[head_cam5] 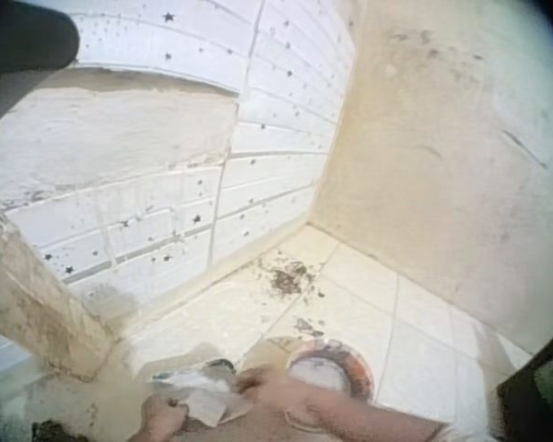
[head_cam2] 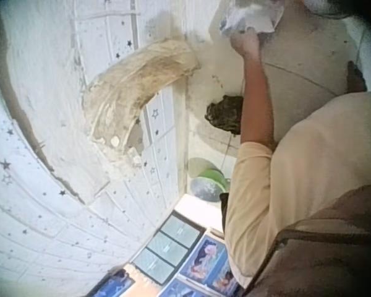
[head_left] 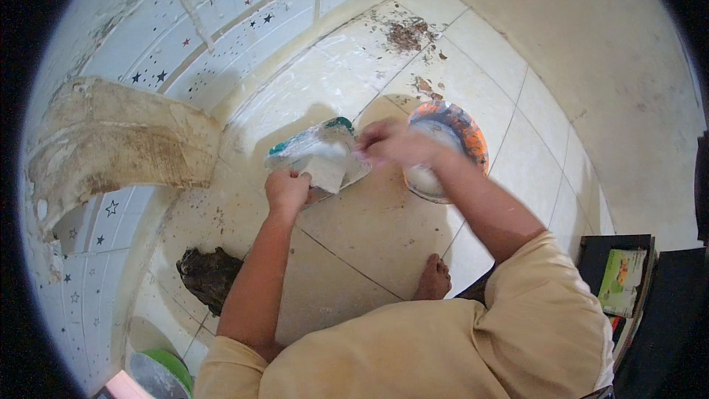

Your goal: The person applies a white plaster-like substance to a damaged section of a ceiling using a trowel. They repeatedly scoop the material from a container on the floor and spread it over the ceiling surface, smoothing it out. The person also uses a dark cloth to wipe the ceiling and their hands.

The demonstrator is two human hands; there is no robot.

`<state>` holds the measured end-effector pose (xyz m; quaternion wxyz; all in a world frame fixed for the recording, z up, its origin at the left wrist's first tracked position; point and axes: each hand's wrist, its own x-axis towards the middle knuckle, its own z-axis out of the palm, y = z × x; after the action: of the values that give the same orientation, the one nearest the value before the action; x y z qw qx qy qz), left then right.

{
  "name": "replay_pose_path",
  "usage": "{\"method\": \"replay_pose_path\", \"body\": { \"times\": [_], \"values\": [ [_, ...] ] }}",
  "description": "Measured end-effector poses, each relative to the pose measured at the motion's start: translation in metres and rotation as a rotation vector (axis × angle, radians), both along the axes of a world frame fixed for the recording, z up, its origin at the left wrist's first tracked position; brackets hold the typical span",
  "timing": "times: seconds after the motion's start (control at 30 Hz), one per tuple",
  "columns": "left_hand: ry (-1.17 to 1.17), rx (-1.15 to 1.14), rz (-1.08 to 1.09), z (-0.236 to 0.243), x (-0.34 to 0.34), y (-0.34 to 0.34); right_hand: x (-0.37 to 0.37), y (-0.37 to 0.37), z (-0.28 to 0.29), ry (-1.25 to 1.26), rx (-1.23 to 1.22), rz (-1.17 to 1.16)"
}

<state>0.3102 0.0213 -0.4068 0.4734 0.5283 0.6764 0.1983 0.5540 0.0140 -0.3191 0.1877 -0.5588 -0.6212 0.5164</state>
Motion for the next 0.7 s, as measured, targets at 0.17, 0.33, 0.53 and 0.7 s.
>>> {"method": "replay_pose_path", "body": {
  "times": [0.17, 0.33, 0.53, 0.7],
  "values": [
    [0.221, 0.13, -0.078, 0.014, -0.01, 0.005, 0.111, 0.002, 0.025, -0.12, -0.367, -0.283],
    [0.29, 0.294, -0.04, 0.039, -0.002, 0.002, 0.146, -0.022, -0.038, 0.333, -0.567, -0.614],
    [0.875, 0.746, 0.026, 0.026, -0.008, 0.002, 0.137, -0.017, -0.036, -0.24, -0.462, -0.542],
    [0.43, 0.61, -0.148, -0.006, -0.023, 0.015, 0.144, -0.03, -0.016, -0.821, 0.125, 0.14]
  ]
}}
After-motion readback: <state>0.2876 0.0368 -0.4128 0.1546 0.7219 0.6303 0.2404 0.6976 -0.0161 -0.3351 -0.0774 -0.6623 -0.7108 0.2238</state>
